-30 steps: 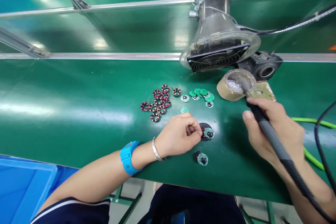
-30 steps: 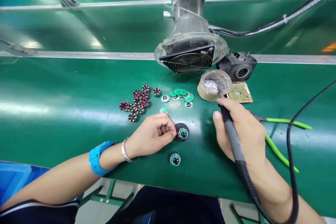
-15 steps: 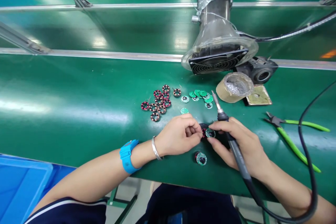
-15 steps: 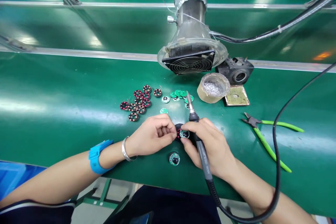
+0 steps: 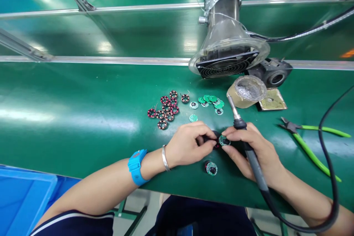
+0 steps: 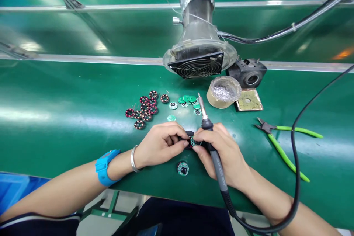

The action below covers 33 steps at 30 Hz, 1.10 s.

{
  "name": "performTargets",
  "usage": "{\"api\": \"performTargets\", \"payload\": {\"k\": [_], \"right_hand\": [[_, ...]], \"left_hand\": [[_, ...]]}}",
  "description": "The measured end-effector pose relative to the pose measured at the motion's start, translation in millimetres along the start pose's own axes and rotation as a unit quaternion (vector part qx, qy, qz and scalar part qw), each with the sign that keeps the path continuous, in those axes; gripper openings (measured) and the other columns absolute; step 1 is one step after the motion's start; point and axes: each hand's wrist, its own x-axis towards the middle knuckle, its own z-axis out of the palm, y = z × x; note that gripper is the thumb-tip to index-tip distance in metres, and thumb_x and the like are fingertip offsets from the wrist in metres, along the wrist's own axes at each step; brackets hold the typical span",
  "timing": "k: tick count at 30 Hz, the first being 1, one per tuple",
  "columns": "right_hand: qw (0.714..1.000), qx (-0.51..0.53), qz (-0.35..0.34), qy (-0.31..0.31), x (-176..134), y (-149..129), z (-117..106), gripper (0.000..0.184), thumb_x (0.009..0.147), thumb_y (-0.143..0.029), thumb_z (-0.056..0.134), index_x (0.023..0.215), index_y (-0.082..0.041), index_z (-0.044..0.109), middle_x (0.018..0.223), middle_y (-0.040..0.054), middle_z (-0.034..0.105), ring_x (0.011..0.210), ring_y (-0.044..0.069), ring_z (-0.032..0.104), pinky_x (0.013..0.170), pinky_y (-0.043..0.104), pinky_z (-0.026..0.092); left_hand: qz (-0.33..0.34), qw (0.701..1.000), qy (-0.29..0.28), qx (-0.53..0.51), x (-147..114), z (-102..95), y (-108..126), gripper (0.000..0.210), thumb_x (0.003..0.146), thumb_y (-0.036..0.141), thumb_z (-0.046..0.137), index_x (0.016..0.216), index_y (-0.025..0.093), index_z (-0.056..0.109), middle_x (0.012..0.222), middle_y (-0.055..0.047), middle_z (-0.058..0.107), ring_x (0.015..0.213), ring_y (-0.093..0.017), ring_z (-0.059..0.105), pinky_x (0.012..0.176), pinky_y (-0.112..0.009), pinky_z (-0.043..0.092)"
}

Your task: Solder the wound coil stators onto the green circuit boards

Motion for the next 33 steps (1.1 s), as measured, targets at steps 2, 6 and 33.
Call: {"api": "performTargets", "payload": {"k": [2,6,33], "right_hand": [[1.000,0.010,0.012,-0.001,-2,1,2,0.035,0.079,-0.009,0.065,0.108,-0.022,0.051,0.101,0.0049,0.065,0.090,0.018,0.060,0.082,0.036,0.047],[0.999,0.037,0.035,-0.011,-4,2,7,0.034,0.080,-0.012,0.066,0.109,-0.023,0.051,0.100,0.0040,0.065,0.092,0.019,0.062,0.085,0.038,0.047],[0.999,-0.028,0.005,-0.044,-1,5,1,0.038,0.080,-0.012,0.064,0.117,-0.019,0.055,0.117,0.0084,0.067,0.092,0.017,0.067,0.082,0.030,0.055]], "left_hand": [[-0.015,1.000,0.003,-0.010,1,1.0,1,0.005,0.077,0.014,0.064,0.080,0.013,0.068,0.076,0.001,0.060,0.049,-0.002,0.052,0.051,-0.015,0.044],[-0.039,0.999,0.018,-0.001,4,3.0,2,0.006,0.071,0.010,0.064,0.073,0.014,0.067,0.074,0.002,0.059,0.052,-0.003,0.053,0.051,-0.015,0.043],[0.159,0.982,-0.008,0.096,4,-5.8,-9,0.002,0.079,0.018,0.069,0.079,0.015,0.069,0.086,-0.003,0.072,0.072,-0.010,0.068,0.065,-0.018,0.054]]}}
